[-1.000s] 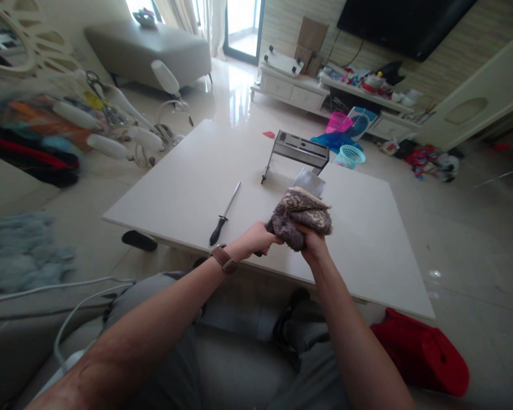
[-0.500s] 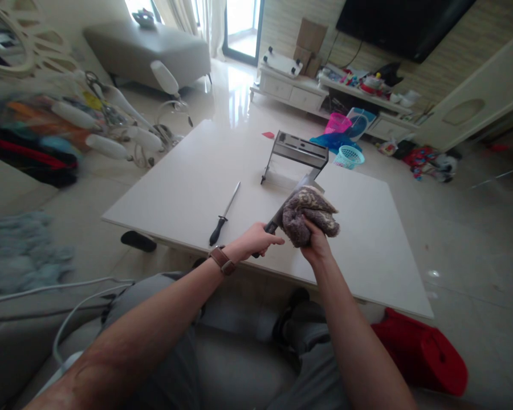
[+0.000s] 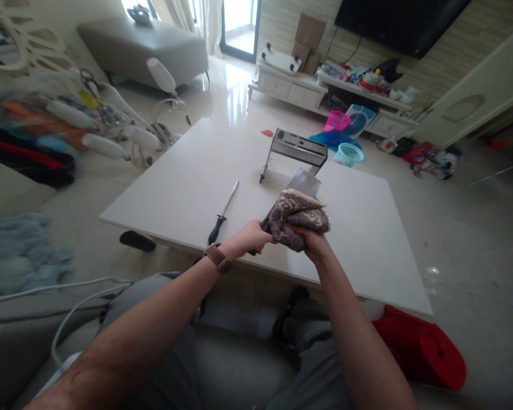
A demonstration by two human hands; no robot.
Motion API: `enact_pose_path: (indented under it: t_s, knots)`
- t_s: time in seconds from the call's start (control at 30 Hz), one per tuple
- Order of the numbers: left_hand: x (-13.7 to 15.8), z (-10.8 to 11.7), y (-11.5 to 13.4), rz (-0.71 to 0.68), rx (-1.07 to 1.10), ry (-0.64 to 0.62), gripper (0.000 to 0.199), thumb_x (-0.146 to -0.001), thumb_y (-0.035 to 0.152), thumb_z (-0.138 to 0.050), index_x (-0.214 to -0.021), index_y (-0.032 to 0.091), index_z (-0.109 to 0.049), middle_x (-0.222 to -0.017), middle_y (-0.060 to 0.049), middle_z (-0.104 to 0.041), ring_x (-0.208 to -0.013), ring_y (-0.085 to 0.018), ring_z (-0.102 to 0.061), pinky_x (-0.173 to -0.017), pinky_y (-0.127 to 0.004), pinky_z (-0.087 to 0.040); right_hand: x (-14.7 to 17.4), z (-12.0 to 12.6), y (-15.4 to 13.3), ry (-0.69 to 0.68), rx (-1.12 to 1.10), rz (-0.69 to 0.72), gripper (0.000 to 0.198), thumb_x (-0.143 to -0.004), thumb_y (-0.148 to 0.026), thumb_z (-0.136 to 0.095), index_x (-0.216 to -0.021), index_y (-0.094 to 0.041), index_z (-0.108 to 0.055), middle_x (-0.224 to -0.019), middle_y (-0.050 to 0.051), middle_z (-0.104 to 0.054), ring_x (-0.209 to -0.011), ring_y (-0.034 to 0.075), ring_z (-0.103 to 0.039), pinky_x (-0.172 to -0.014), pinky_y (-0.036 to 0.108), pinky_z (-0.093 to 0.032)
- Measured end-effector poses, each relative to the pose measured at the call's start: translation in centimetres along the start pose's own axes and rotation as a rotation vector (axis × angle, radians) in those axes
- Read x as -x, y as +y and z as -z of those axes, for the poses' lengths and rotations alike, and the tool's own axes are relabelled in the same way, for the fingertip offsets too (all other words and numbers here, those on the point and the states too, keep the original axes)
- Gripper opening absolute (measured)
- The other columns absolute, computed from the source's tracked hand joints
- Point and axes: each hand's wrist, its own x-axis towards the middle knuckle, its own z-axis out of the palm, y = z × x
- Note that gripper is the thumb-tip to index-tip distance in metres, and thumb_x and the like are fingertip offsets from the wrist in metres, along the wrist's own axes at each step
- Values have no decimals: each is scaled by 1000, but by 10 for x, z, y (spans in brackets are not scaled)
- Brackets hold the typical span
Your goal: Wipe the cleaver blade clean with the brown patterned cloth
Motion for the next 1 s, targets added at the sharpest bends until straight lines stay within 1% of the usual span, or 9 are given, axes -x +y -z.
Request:
enact_pose_path:
  t_s: [0.1,0.23,0.43,0.53,0.7,0.77,0.83,0.9,1.0]
  knots:
    - [1,5,5,-15,15,1,26,-70,20,-71,-60,20,-47,-41,7,-41,-36,-9,-40,-37,-23,-35,-5,9,-6,-7,-33,21,51,-45,-11,-95,-92,-13,-76,-95,6,-81,-84,23,-75,-77,36,-66]
    - [3,5,6,-7,20,-14,32,-71,26,-75,-60,21,-46,-42,7,-41,-37,-8,-39,-37,-23,-32,-11,13,-9,51,-201,58,39,-56,-14,-90,-93,-18,-76,-93,2,-81,-83,21,-76,-75,33,-67]
    - [4,2,-2,19,13,-166,32,-74,34,-75,-62,19,-50,-42,6,-41,-38,-9,-39,-41,-24,-35,-10,5,-7,-31,-279,-81,20,-70,-21,-79,-90,-19,-76,-91,2,-81,-87,20,-77,-84,32,-65]
    - [6,5,1,13,147,-318,32,-79,43,-72,-70,16,-57,-47,5,-46,-41,-9,-43,-45,-23,-40,-11,7,-5,-79,-290,-64,18,-73,-23,-76,-90,-21,-75,-92,1,-80,-94,21,-76,-96,37,-62]
    - [10,10,10,46,558,-592,54,-92,62,-47,-84,12,-64,-55,1,-50,-46,-10,-49,-53,-25,-52,-11,11,-8,-182,-399,2,23,-74,-29,-73,-96,-24,-73,-102,1,-79,-118,22,-68,-115,41,-49]
    - [13,9,12,86,674,-657,53,-96,60,-42,-90,13,-63,-53,3,-45,-41,-9,-42,-44,-21,-45,-7,9,-10,-196,-414,35,24,-74,-30,-73,-97,-25,-73,-104,1,-79,-124,23,-65,-118,43,-46]
    - [17,7,15,140,742,-689,48,-99,57,-40,-93,15,-61,-51,6,-35,-36,-6,-25,-33,-16,-27,-2,5,-14,-189,-414,66,24,-73,-31,-73,-96,-25,-72,-103,1,-78,-126,24,-63,-118,45,-45]
    - [20,5,18,186,738,-664,45,-101,56,-38,-88,17,-57,-50,8,-27,-35,-5,-11,-31,-15,-12,0,4,-19,-185,-407,97,25,-72,-33,-74,-96,-25,-73,-104,2,-78,-126,26,-63,-115,48,-48]
    - [23,5,23,220,659,-613,48,-101,59,-35,-81,19,-51,-49,7,-25,-35,-6,-9,-31,-17,-9,-6,12,-28,-143,-412,161,27,-72,-38,-74,-97,-25,-74,-107,2,-78,-124,27,-65,-109,50,-53]
